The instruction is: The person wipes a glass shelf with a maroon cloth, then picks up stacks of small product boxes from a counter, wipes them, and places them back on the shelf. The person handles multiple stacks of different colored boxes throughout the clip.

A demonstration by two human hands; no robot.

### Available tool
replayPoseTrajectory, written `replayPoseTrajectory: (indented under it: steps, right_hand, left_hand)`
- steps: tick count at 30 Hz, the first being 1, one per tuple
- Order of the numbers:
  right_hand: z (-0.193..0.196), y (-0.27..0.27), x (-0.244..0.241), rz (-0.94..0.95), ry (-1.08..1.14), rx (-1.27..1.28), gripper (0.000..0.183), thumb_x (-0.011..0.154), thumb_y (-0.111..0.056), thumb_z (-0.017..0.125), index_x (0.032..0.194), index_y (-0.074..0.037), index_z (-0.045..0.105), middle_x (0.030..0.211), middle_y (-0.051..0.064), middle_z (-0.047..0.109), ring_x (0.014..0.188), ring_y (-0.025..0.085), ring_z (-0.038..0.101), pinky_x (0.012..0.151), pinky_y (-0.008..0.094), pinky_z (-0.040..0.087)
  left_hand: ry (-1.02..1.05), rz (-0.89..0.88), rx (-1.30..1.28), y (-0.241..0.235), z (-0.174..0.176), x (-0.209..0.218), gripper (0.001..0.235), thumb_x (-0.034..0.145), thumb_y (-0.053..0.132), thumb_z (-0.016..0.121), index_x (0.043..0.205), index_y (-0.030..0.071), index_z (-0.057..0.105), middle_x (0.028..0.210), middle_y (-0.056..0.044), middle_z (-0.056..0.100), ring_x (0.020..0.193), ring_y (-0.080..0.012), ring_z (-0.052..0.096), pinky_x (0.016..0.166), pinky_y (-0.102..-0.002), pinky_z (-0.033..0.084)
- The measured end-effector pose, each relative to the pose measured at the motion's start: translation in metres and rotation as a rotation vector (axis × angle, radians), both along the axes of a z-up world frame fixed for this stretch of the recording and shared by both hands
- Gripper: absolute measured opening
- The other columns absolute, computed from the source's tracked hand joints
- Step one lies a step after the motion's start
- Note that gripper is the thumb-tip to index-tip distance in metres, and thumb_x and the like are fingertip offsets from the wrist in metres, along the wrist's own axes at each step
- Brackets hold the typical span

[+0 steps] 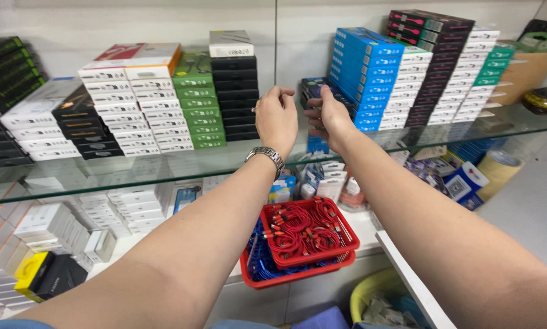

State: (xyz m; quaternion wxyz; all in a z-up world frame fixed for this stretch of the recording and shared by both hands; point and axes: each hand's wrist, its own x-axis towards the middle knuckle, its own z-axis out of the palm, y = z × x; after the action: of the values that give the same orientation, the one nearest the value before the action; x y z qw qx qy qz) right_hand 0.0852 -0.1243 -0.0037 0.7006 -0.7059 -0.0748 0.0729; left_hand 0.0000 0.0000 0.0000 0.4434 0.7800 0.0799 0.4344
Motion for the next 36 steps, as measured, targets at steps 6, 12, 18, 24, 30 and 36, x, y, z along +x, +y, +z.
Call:
replayPoseTrajectory:
  steps: [6,12,18,24,30,36]
  right_hand:
    - [-0.033,-0.075,-0.002,-0.190,0.117,0.096,0.074,0.101,-0.057,0.038,0.138,0.005,0.054,0.139,0.019,0.057,0.114,0.036,0.060,0.098,0.050,0.058]
    - [-0.039,-0.101,-0.002,-0.129,0.216,0.389,0.087,0.104,-0.057,0.033,0.157,0.010,0.015,0.162,0.031,0.023,0.147,0.050,0.035,0.118,0.054,0.041]
    - [-0.034,-0.078,0.008,-0.124,0.388,0.821,0.094,0.099,-0.067,0.030,0.159,0.002,0.011,0.166,0.031,0.016,0.153,0.047,0.024,0.122,0.055,0.031]
    - [-0.034,-0.054,0.022,-0.263,0.347,0.779,0.093,0.092,-0.075,0.034,0.152,-0.005,0.036,0.161,0.036,0.025,0.147,0.050,0.034,0.118,0.056,0.034]
    - [-0.048,-0.056,0.025,-0.224,0.363,0.731,0.084,0.096,-0.071,0.038,0.145,-0.003,0.041,0.157,0.040,0.029,0.143,0.051,0.040,0.114,0.054,0.041]
    - [-0.047,-0.059,0.035,-0.464,-0.015,0.015,0.066,0.092,-0.058,0.049,0.127,-0.003,0.060,0.126,0.014,0.061,0.109,0.026,0.058,0.089,0.046,0.054]
  left_hand:
    - [0.202,-0.131,-0.279,-0.049,-0.044,0.028,0.046,0.089,0.034,0.058,0.120,0.003,0.070,0.117,-0.022,0.072,0.115,-0.0372,0.067,0.098,-0.044,0.051]
    - [0.345,-0.324,-0.548,-0.050,-0.053,0.065,0.062,0.092,0.044,0.059,0.121,-0.009,0.066,0.124,-0.027,0.068,0.117,-0.0381,0.066,0.098,-0.045,0.050]
    - [0.419,-0.622,-0.718,-0.038,-0.055,0.121,0.073,0.094,0.053,0.052,0.141,-0.004,0.052,0.144,-0.021,0.054,0.132,-0.0351,0.051,0.107,-0.054,0.040]
    - [0.470,-0.667,-0.748,-0.036,-0.054,0.152,0.072,0.092,0.053,0.054,0.137,-0.004,0.055,0.140,-0.023,0.060,0.129,-0.0344,0.056,0.106,-0.052,0.041]
    - [0.478,-0.343,-0.563,-0.039,-0.041,0.142,0.059,0.090,0.045,0.061,0.114,-0.007,0.072,0.123,-0.025,0.071,0.115,-0.0361,0.068,0.097,-0.043,0.051]
    - [0.465,-0.355,-0.644,-0.036,-0.030,0.140,0.054,0.091,0.041,0.061,0.118,-0.005,0.070,0.129,-0.022,0.068,0.119,-0.0358,0.065,0.098,-0.044,0.050]
